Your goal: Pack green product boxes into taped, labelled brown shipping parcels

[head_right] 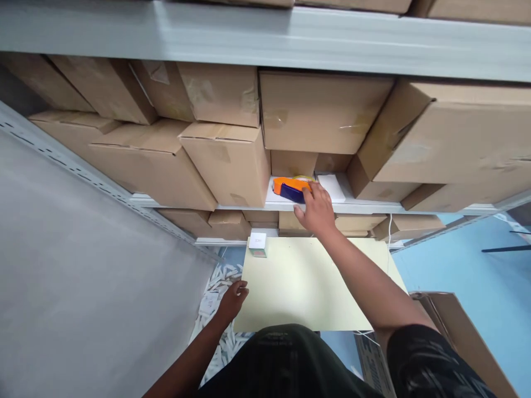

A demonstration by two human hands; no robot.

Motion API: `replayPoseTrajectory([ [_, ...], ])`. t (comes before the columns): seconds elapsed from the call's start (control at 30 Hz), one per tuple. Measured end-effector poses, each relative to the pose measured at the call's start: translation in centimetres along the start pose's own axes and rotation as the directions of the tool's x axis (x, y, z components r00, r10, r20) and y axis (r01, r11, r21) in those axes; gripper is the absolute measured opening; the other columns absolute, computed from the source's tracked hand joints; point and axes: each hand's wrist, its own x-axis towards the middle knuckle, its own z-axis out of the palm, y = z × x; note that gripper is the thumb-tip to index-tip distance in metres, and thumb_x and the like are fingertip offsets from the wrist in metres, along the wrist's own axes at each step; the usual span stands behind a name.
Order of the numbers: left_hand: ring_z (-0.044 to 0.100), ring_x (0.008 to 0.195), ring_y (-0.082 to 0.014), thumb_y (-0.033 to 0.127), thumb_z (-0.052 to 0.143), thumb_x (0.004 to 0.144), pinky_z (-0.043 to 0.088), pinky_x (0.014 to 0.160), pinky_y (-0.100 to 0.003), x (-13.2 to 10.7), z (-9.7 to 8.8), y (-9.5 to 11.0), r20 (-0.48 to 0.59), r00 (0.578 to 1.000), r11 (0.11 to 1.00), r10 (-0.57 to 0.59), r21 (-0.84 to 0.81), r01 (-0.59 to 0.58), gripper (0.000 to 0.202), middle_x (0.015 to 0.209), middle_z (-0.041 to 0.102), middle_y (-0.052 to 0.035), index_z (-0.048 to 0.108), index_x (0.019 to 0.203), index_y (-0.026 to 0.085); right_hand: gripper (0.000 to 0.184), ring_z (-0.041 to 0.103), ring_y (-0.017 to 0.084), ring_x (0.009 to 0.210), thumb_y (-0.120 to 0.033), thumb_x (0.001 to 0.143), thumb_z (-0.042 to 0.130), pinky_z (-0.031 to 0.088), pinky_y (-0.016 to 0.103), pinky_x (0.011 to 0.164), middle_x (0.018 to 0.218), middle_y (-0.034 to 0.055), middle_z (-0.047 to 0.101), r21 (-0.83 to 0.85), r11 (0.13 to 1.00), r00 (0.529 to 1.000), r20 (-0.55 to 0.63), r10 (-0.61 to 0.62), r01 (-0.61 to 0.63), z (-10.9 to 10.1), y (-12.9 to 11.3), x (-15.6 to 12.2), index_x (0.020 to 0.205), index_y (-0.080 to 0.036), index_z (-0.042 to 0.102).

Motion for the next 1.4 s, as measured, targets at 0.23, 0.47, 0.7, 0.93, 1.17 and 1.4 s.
replayPoseTrajectory([
  [0.23, 0.073, 0.1, -0.0235, 0.03, 0.058, 0.085, 0.057, 0.092, -0.039, -2.2, 1.2, 3.9, 0.023, 0.999, 0.997, 0.035, 0.067, -0.037, 0.022, 0.11, 0.074, -0.0087, 0.067, 0.103, 0.021, 0.034, 0.044, 0.034, 0.133, -0.025, 0.093, 0.058, 0.039, 0.052, 0.115, 0.134, 0.0191, 0.059, 0.072, 0.996, 0.99, 0.127, -0.057, 0.048, 1.0, 3.7, 1.7, 0.124, -0.012, 0.06],
  [0.47, 0.07, 0.105, -0.0226, 0.03, 0.057, 0.089, 0.058, 0.085, -0.035, -2.6, 2.5, 4.6, 0.149, 0.98, 0.985, 0.133, 0.093, -0.148, 0.023, 0.112, 0.07, -0.0082, 0.066, 0.107, 0.022, 0.027, 0.047, 0.035, 0.132, -0.035, 0.1, 0.053, 0.041, 0.056, 0.114, 0.125, 0.0155, 0.061, 0.094, 0.994, 0.989, 0.144, 0.039, -0.053, -3.9, 3.8, -16.7, 0.121, -0.02, 0.063],
  [0.7, 0.07, 0.1, -0.0204, 0.023, 0.058, 0.088, 0.054, 0.094, -0.037, -2.0, 5.1, 6.1, 0.251, 0.955, 0.953, 0.158, 0.216, -0.214, 0.019, 0.111, 0.071, -0.0074, 0.068, 0.104, 0.021, 0.018, 0.052, 0.033, 0.126, -0.024, 0.097, 0.054, 0.047, 0.048, 0.11, 0.113, 0.0147, 0.066, -0.013, 0.968, 0.821, 0.526, 0.221, -0.251, 0.1, 6.4, -34.4, 0.106, -0.019, 0.069],
  [0.93, 0.068, 0.098, -0.0206, 0.022, 0.061, 0.087, 0.054, 0.094, -0.036, -3.6, 7.6, 8.4, 0.264, 0.948, 0.933, 0.177, 0.262, -0.247, 0.019, 0.107, 0.071, -0.0058, 0.07, 0.103, 0.023, 0.027, 0.054, 0.033, 0.125, -0.016, 0.092, 0.052, 0.048, 0.048, 0.105, 0.112, 0.0136, 0.069, -0.082, 0.959, 0.749, 0.607, 0.265, -0.273, 2.8, 8.9, -38.7, 0.11, -0.022, 0.071],
  [1.17, 0.068, 0.096, -0.0211, 0.022, 0.058, 0.087, 0.054, 0.092, -0.035, -9.1, 10.0, 8.8, 0.126, 0.983, 0.943, 0.137, 0.288, -0.168, 0.019, 0.102, 0.07, -0.0051, 0.07, 0.102, 0.024, 0.048, 0.045, 0.037, 0.138, -0.026, 0.085, 0.058, 0.036, 0.056, 0.117, 0.14, 0.0111, 0.059, 0.088, 0.949, 0.811, 0.547, 0.208, -0.302, 0.2, 9.5, -38.8, 0.133, -0.027, 0.063],
  [1.4, 0.068, 0.093, -0.021, 0.02, 0.06, 0.084, 0.054, 0.087, -0.034, -17.7, 12.7, 8.6, -0.043, 0.995, 0.976, 0.092, 0.202, -0.082, 0.021, 0.1, 0.07, -0.0046, 0.071, 0.101, 0.024, 0.04, 0.06, 0.036, 0.125, -0.034, 0.09, 0.055, 0.047, 0.05, 0.109, 0.129, 0.0161, 0.066, 0.271, 0.951, 0.753, 0.654, -0.069, -0.149, -0.2, 9.9, -38.5, 0.125, -0.019, 0.068],
])
